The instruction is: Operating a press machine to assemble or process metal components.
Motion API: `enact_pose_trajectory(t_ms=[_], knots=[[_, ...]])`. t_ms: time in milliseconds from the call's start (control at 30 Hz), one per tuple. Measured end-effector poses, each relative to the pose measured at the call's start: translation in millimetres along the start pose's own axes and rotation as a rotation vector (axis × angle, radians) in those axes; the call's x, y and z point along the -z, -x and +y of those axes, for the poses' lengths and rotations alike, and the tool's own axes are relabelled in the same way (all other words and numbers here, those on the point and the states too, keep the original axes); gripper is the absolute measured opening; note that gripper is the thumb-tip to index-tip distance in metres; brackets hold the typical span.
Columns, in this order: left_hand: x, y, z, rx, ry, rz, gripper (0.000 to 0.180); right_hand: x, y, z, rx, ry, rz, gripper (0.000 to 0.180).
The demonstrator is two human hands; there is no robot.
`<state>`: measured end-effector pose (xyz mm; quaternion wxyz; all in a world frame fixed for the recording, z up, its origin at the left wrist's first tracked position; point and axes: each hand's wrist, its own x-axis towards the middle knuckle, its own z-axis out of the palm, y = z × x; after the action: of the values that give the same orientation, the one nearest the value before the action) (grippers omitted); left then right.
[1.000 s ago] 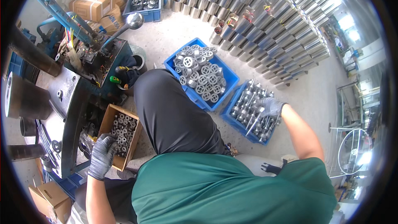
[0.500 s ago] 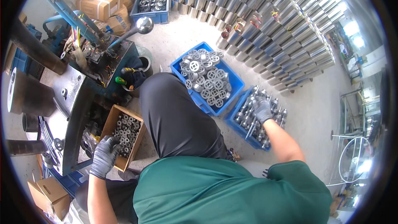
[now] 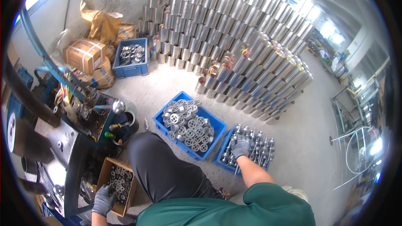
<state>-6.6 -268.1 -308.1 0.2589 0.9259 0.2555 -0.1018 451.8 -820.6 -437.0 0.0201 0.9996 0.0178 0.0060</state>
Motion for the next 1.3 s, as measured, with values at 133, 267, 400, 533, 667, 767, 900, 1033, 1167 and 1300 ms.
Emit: enact_pose_trajectory(t_ms=[133, 267, 400, 533, 667, 767, 900, 1033, 1167, 1300], knots=[[-4.0, -8.6, -0.9, -0.011, 0.04, -0.005, 0.022, 17.5, -4.1, -9.6, -0.026, 0.05, -0.18, 0.066], [-9.2, -16.6, -8.0, 0.001, 0.07, -0.081, 0.029, 24.9, -4.0, -14.4, -0.018, 0.104, -0.143, 0.071], [-3.9, -23.8, 6.1, -0.119, 0.006, -0.024, 0.025, 17.0, -7.1, -14.5, -0.022, 0.134, -0.135, 0.075], [28.5, -3.5, 49.0, -0.218, -0.026, 0.047, 0.031, 9.6, -1.7, -9.8, 0.197, 0.103, 0.226, 0.072], [53.0, 10.4, 73.7, -0.352, 0.001, 0.052, 0.033, 2.1, -24.3, 28.0, 0.18, -0.077, 0.495, 0.051], [59.9, 20.5, 64.8, -0.365, 0.022, 0.128, 0.034, 17.7, -68.8, -8.3, 0.313, -0.518, 0.332, 0.019], [74.3, 45.1, 42.6, -0.202, -0.022, 0.211, 0.03, 140.9, -28.0, -187.7, 0.785, -1.089, 0.135, 0.015], [91.2, 48.9, 33.6, -0.187, -0.068, 0.308, 0.032, 307.6, 83.1, -305.2, 1.39, -0.921, 0.32, 0.017], [118.1, 75.4, 7.2, -0.189, 0.018, 0.548, 0.03, 347.0, 151.3, -408.4, 1.911, -0.746, 0.335, 0.019], [148.9, 110.3, -39.1, 0.018, 0.275, 0.917, 0.028, 324.9, 179.6, -505.0, 2.145, -0.777, 0.136, 0.022]])
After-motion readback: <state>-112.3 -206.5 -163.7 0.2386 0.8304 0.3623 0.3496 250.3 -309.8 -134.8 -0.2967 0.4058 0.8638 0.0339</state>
